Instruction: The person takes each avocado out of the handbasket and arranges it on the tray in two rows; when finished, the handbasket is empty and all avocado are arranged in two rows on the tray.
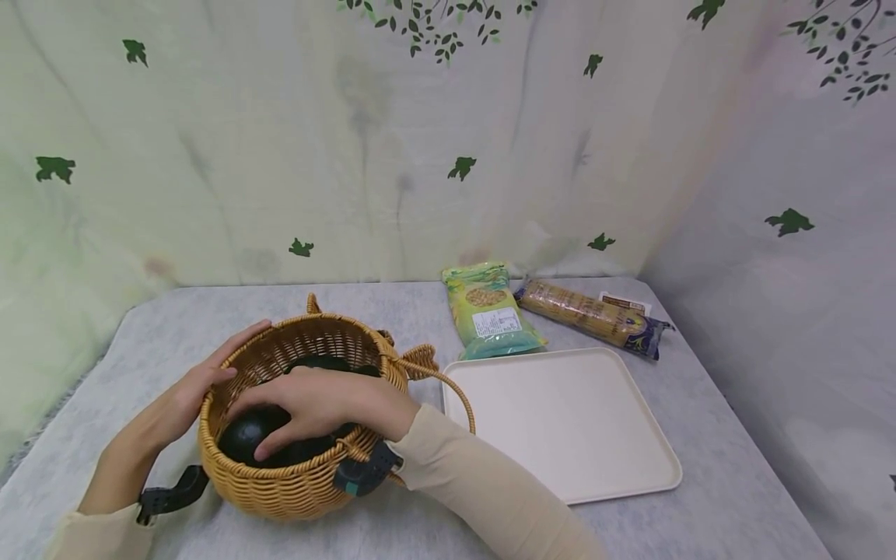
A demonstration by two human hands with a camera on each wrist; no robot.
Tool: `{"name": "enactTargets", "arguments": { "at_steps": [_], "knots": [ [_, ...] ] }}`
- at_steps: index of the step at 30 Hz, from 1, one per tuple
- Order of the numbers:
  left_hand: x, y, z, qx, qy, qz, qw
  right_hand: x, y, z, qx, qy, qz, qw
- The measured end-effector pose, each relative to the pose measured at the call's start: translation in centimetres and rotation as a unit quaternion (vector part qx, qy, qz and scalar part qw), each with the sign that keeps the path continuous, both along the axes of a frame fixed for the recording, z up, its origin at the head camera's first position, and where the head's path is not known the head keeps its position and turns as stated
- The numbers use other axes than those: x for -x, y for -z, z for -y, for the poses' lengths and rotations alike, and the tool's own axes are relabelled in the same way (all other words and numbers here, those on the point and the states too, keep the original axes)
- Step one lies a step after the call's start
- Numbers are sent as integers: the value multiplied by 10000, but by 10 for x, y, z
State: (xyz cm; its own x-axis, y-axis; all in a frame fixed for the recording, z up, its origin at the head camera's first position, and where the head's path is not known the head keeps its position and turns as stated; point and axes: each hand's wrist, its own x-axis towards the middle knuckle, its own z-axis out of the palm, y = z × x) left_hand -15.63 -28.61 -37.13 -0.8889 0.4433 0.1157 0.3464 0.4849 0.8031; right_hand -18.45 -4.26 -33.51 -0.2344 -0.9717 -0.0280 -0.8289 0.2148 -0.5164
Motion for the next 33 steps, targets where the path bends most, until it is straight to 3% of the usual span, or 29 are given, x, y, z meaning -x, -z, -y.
{"name": "enactTargets", "arguments": {
  "at_steps": [10, 22, 33],
  "knots": [
    [-1, 1, 0, 113, -51, 26, 9999, -2, -3, -1, -19, 100, -185, 9998],
    [-1, 3, 1, -71, -22, 161, 9998, -7, -13, -9, 52, 208, -399, 9990],
    [0, 1, 0, 0, 22, -4, 10000, -5, -25, -28, 541, 365, -529, 9965]
  ]
}}
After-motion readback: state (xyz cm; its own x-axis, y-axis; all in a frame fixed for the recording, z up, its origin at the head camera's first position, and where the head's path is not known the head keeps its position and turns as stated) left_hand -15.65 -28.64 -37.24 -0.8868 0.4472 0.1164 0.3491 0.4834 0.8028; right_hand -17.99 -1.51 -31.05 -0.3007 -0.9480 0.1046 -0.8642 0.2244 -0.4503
